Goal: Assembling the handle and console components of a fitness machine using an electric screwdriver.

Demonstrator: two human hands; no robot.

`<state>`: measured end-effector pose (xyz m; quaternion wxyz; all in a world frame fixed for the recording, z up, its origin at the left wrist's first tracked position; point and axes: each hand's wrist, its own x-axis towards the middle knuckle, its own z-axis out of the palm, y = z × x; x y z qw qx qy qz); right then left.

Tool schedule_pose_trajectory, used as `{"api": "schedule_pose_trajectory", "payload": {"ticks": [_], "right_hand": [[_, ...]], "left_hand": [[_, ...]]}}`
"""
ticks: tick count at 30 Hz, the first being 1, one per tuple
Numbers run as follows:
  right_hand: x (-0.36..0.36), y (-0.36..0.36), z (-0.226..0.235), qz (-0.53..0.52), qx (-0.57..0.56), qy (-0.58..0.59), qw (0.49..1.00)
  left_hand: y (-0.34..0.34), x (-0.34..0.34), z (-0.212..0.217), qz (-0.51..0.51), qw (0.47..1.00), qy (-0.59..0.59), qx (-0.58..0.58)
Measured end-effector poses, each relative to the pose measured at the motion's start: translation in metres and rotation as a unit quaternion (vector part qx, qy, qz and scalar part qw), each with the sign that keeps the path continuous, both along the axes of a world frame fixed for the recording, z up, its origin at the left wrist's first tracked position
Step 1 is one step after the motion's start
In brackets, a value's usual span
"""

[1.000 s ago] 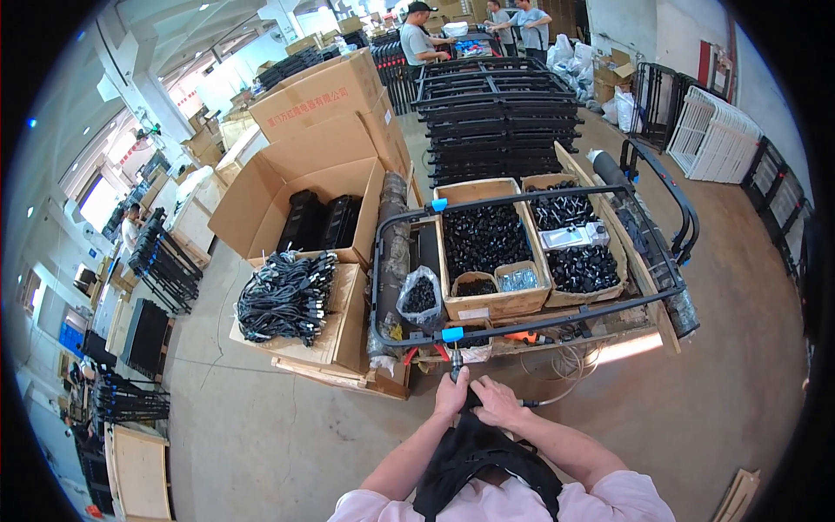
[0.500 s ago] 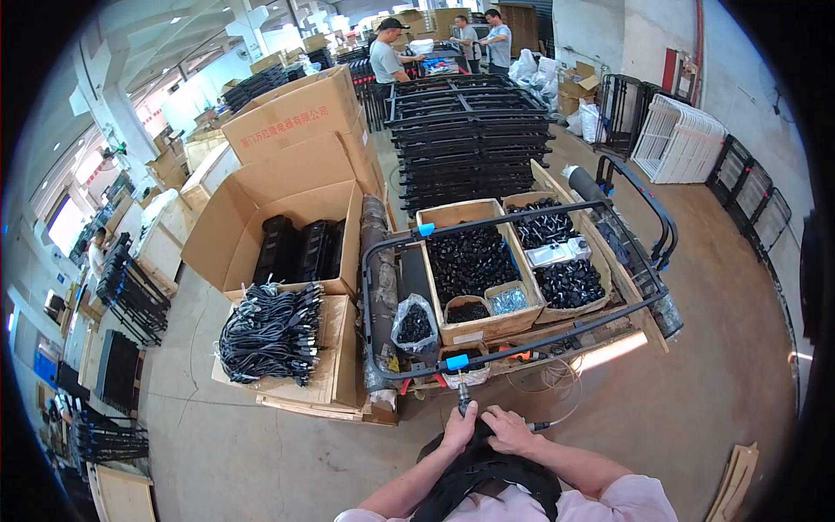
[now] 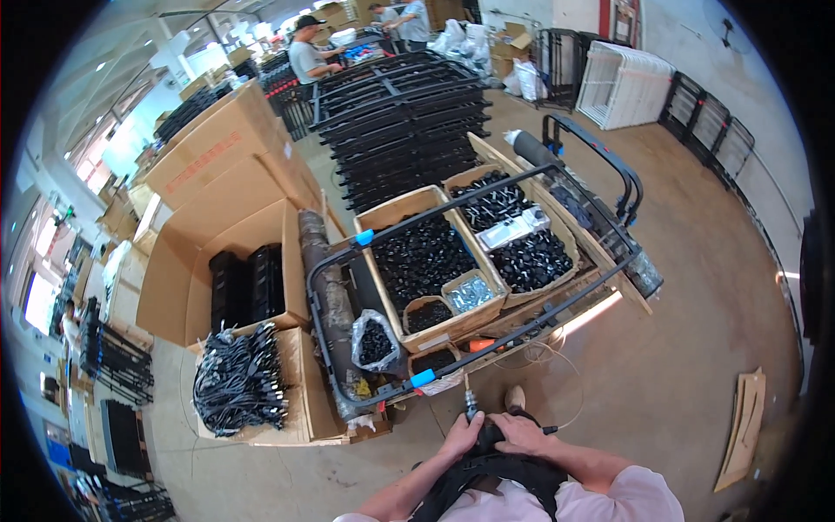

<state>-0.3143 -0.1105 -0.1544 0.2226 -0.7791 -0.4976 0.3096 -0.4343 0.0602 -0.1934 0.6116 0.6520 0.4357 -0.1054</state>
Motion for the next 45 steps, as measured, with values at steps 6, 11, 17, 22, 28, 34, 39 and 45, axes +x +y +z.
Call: {"api": "schedule_pose_trajectory", "payload": {"ticks": [6,11,17,22,28,34,39,45], "right_hand": [[0.078,-0.058,0.018,-0.18,0.011,-0.007,0.984],[0.183,-0.073,-0.008,-0.336,-0.015,0.008,0.942],[0.332,-0.076,-0.077,-0.418,-0.04,-0.023,0.907],[0.413,-0.069,-0.121,-0.385,-0.053,-0.012,0.921],[0.443,-0.044,-0.132,-0.352,-0.204,-0.022,0.913],[0.418,-0.072,-0.067,-0.069,-0.261,0.068,0.961],[0.448,-0.002,0.054,-0.062,0.026,0.099,0.993],[0.496,0.084,-0.098,-0.05,-0.091,-0.238,0.966]], "left_hand": [[0.016,0.127,0.062,-0.417,0.887,-0.058,0.189],[0.036,0.251,0.073,-0.272,0.878,-0.243,0.311],[0.067,0.403,0.013,-0.282,0.832,-0.205,0.432],[0.051,0.485,-0.029,-0.355,0.857,-0.111,0.358],[0.041,0.524,-0.056,-0.448,0.802,-0.076,0.387],[0.065,0.517,-0.042,-0.305,0.905,-0.158,0.252],[0.111,0.551,-0.015,-0.107,0.973,-0.203,-0.016],[0.114,0.63,0.025,-0.11,0.967,-0.223,-0.054]]}}
